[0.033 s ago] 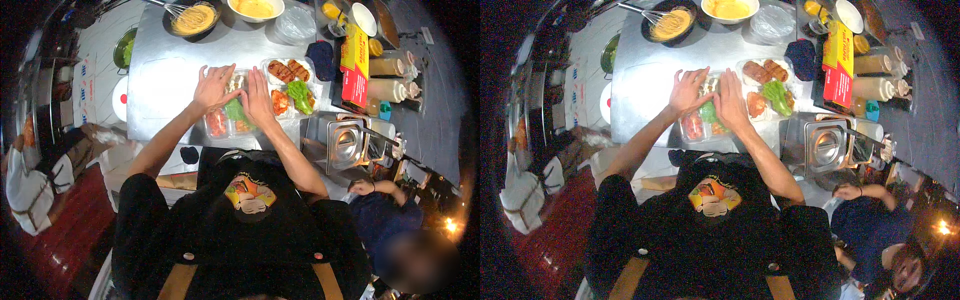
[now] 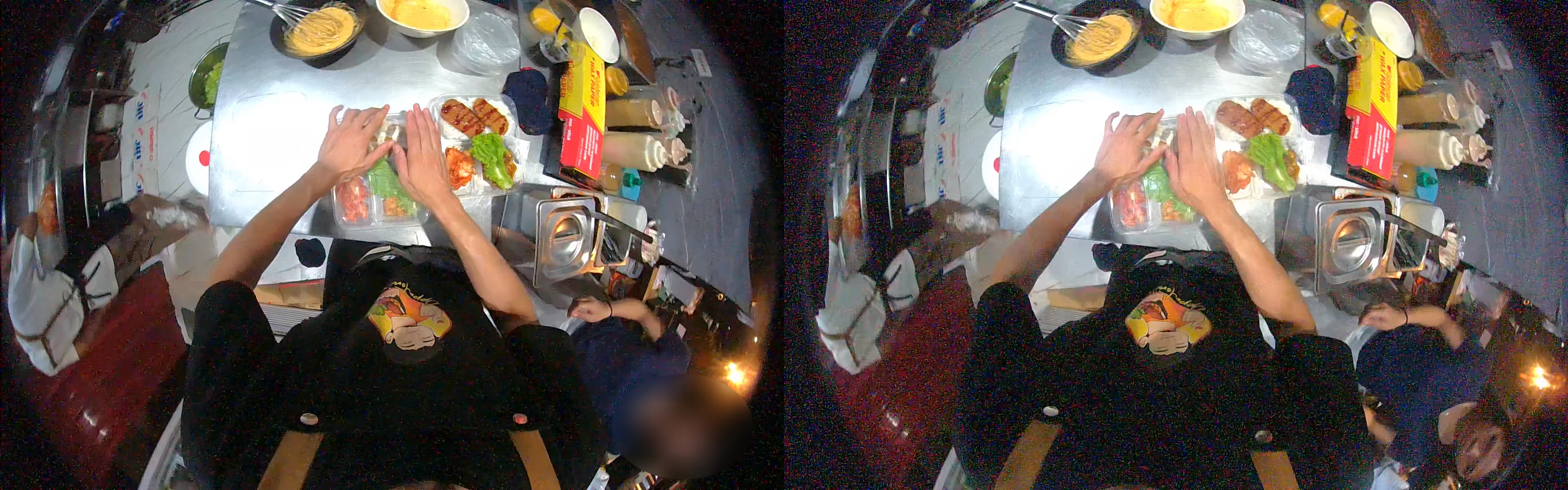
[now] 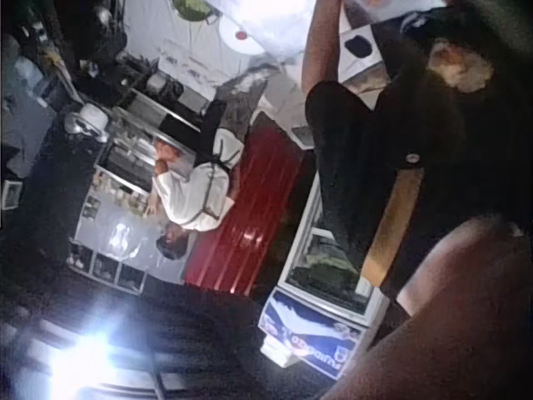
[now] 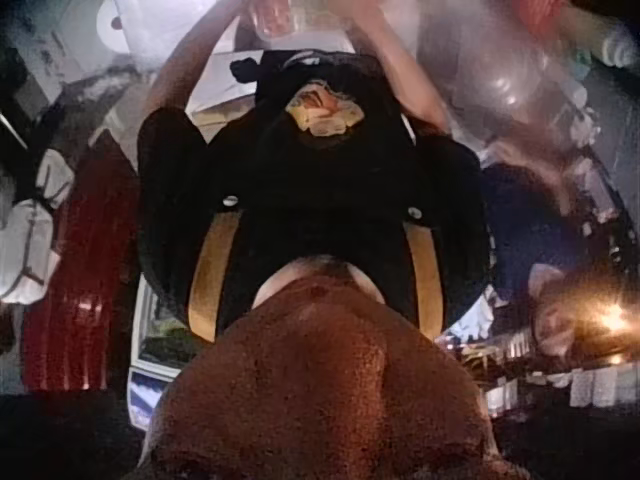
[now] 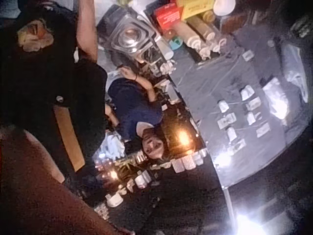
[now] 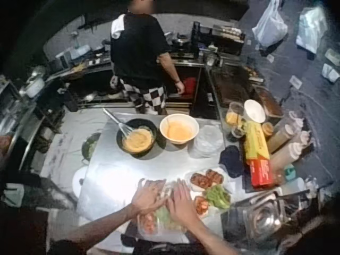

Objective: The person assembles food orders at a street food stall. They place fried items into plastic containers, add sauces from squeeze bottles, and include kimchi and lettuce. The person then places the containers into a plastic bag and hands it to a customer.

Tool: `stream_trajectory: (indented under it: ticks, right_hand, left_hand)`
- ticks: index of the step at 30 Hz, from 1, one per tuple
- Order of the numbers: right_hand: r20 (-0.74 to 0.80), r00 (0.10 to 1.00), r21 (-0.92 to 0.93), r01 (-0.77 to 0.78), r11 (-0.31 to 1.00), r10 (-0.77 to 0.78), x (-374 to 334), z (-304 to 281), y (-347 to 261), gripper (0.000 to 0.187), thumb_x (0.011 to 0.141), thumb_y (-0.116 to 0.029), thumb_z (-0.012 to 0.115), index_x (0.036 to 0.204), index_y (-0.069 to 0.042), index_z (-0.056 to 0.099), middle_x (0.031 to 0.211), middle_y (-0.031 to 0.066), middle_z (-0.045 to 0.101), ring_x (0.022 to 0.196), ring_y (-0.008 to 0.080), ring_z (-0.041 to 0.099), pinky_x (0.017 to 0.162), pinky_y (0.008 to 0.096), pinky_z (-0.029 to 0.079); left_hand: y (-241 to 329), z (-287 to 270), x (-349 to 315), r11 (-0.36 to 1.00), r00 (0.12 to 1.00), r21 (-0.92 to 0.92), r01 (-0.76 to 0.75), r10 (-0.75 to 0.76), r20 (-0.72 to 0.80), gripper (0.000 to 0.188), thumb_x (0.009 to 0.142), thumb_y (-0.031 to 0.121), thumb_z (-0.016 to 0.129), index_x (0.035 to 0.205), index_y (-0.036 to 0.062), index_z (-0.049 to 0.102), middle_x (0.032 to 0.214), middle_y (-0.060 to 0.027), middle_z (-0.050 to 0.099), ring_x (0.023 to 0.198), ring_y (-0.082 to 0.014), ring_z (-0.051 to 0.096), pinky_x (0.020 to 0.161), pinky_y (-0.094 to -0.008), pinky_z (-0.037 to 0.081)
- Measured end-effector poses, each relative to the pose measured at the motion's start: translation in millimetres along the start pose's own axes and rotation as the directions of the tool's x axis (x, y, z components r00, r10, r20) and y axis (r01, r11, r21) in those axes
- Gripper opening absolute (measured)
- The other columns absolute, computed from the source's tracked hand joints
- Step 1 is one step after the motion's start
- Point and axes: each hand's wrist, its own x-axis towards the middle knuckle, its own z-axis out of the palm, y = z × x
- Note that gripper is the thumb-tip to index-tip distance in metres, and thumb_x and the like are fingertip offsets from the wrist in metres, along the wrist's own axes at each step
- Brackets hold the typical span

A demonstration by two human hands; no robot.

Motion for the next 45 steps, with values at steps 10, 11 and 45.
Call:
stream_trajectory:
  ticks: [10, 11, 45]
  right_hand:
    - [0.109, 0.991, -0.152, 0.095, 0.984, -0.079, 17, 9, 6, 0.119, 0.079, -0.079, 0.066, 0.154, 0.008, 0.033, 0.157, 0.0289, 0.036, 0.15, 0.0449, 0.029, 0.124, 0.0601, 0.019]
    - [0.096, 0.992, -0.158, 0.096, 0.983, -0.081, 16, 10, 7, 0.119, 0.079, -0.078, 0.066, 0.154, 0.008, 0.033, 0.157, 0.0287, 0.036, 0.15, 0.045, 0.029, 0.124, 0.06, 0.019]
    - [0.181, 0.95, -0.047, -0.251, 0.967, 0.255, -84, 16, -55, 0.117, 0.081, -0.064, 0.076, 0.165, -0.004, 0.02, 0.168, 0.0348, 0.004, 0.156, 0.0525, 0.007, 0.123, 0.0641, 0.015]
  left_hand:
    - [4, 2, -38, 0.978, 0.954, -0.188, 0.096, -0.144, -0.264, 0.083, 0.092, 0.058, 0.066, 0.157, 0.0126, 0.042, 0.165, -0.0234, 0.027, 0.153, -0.0439, 0.024, 0.118, -0.0693, 0.012]
    - [14, 0, -54, 0.978, 0.971, -0.175, 0.111, -0.144, -0.189, 0.093, 0.087, 0.065, 0.067, 0.159, 0.0133, 0.039, 0.166, -0.0254, 0.022, 0.154, -0.0458, 0.02, 0.118, -0.0708, 0.011]
    - [50, 41, -122, 0.867, 0.898, -0.444, 0.227, -0.363, -0.248, 0.081, 0.1, 0.03, 0.061, 0.164, -0.0002, 0.019, 0.167, -0.0354, 0.007, 0.155, -0.0545, 0.011, 0.122, -0.0664, 0.014]
